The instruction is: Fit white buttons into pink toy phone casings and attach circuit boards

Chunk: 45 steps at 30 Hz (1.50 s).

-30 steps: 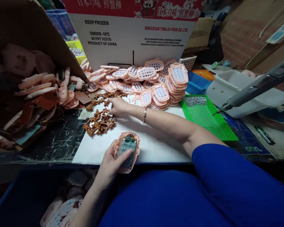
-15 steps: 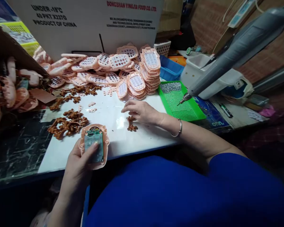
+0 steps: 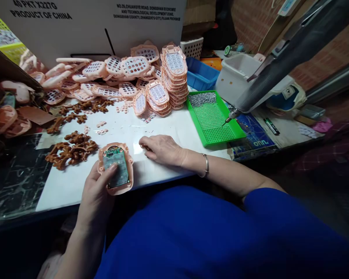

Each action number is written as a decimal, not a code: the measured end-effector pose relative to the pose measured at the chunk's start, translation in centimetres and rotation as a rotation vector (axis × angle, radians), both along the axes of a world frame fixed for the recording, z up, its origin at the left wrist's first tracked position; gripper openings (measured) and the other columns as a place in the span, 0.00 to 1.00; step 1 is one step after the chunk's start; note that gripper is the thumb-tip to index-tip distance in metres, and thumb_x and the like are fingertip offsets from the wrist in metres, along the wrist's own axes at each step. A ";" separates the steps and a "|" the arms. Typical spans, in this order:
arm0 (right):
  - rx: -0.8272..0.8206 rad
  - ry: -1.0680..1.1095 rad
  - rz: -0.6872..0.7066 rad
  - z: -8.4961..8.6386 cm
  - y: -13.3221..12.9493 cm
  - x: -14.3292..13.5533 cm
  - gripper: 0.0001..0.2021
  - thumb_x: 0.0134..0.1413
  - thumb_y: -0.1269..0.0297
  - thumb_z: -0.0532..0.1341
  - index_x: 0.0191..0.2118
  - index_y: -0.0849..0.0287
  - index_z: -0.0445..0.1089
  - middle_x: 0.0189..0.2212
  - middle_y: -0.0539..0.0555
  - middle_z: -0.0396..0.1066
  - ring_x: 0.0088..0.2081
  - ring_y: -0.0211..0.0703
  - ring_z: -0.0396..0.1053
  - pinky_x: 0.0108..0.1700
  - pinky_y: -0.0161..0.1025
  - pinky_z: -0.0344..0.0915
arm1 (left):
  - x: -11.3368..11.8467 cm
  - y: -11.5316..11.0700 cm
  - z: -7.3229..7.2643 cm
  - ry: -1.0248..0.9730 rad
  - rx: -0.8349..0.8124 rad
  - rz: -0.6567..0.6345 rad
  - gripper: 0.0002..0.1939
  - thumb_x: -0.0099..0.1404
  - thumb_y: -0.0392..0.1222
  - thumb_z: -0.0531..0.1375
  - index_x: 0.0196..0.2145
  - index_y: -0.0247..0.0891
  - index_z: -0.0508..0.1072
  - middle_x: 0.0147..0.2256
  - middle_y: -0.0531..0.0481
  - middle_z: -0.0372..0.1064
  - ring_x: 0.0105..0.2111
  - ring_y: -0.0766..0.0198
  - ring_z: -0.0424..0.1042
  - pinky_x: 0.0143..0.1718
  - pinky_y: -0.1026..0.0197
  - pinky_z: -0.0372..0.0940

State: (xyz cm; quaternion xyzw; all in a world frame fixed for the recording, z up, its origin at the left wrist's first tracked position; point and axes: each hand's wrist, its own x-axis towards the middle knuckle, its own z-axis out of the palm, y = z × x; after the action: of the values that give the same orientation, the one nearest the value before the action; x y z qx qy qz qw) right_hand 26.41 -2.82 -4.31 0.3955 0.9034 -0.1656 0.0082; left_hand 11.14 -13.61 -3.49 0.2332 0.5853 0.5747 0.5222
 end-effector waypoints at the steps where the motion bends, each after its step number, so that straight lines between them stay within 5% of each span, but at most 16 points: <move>1: -0.029 0.026 0.011 0.1 -0.1 0.0 0.16 0.60 0.69 0.54 0.54 0.58 0.62 0.47 0.57 0.73 0.43 0.44 0.68 0.38 0.37 0.57 | 0.1 0.0 0.0 0.010 -0.005 -0.018 0.15 0.52 0.42 0.67 0.39 0.40 0.75 0.34 0.50 0.76 0.31 0.61 0.74 0.25 0.67 0.68; 11: -0.166 0.485 0.042 -2.0 -0.6 1.8 0.18 0.52 0.77 0.58 0.50 0.65 0.64 0.39 0.56 0.72 0.39 0.40 0.67 0.47 0.42 0.63 | 0.6 -0.2 -0.1 0.063 -0.029 -0.083 0.22 0.50 0.45 0.69 0.43 0.38 0.73 0.33 0.51 0.76 0.31 0.62 0.75 0.32 0.68 0.67; 17: -0.627 1.145 -0.098 -0.8 0.0 3.4 0.16 0.49 0.70 0.61 0.45 0.62 0.63 0.28 0.46 0.67 0.29 0.30 0.66 0.35 0.32 0.67 | 0.8 0.2 0.6 -0.008 -0.122 -0.292 0.24 0.50 0.45 0.69 0.45 0.37 0.73 0.37 0.47 0.77 0.31 0.63 0.76 0.34 0.69 0.67; 30: -0.536 0.939 0.123 0.2 0.6 5.0 0.11 0.51 0.72 0.60 0.42 0.64 0.66 0.31 0.48 0.68 0.30 0.28 0.64 0.35 0.30 0.64 | 2.3 0.7 1.1 -0.057 -0.163 -0.416 0.20 0.51 0.42 0.69 0.42 0.37 0.75 0.33 0.50 0.77 0.26 0.69 0.72 0.30 0.72 0.65; 39: -0.616 0.927 0.136 0.2 0.8 5.2 0.10 0.52 0.72 0.59 0.42 0.65 0.64 0.25 0.45 0.65 0.25 0.27 0.62 0.31 0.29 0.62 | 2.2 1.0 0.9 -0.039 -0.174 -0.416 0.19 0.50 0.42 0.69 0.41 0.38 0.76 0.32 0.50 0.78 0.24 0.69 0.72 0.29 0.71 0.64; 45: -0.425 0.827 0.198 0.1 0.7 5.4 0.10 0.55 0.70 0.60 0.43 0.66 0.65 0.31 0.49 0.69 0.30 0.29 0.65 0.37 0.31 0.63 | 2.1 1.1 0.5 -0.046 -0.176 -0.440 0.20 0.49 0.42 0.69 0.42 0.39 0.77 0.33 0.50 0.78 0.27 0.68 0.73 0.30 0.73 0.64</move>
State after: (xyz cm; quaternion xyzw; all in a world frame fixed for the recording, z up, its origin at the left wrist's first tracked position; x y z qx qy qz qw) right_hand 31.76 -2.07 -4.25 0.1981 0.8103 -0.4886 -0.2557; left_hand 13.25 -12.53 -3.04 0.2956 0.5559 0.3990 0.6666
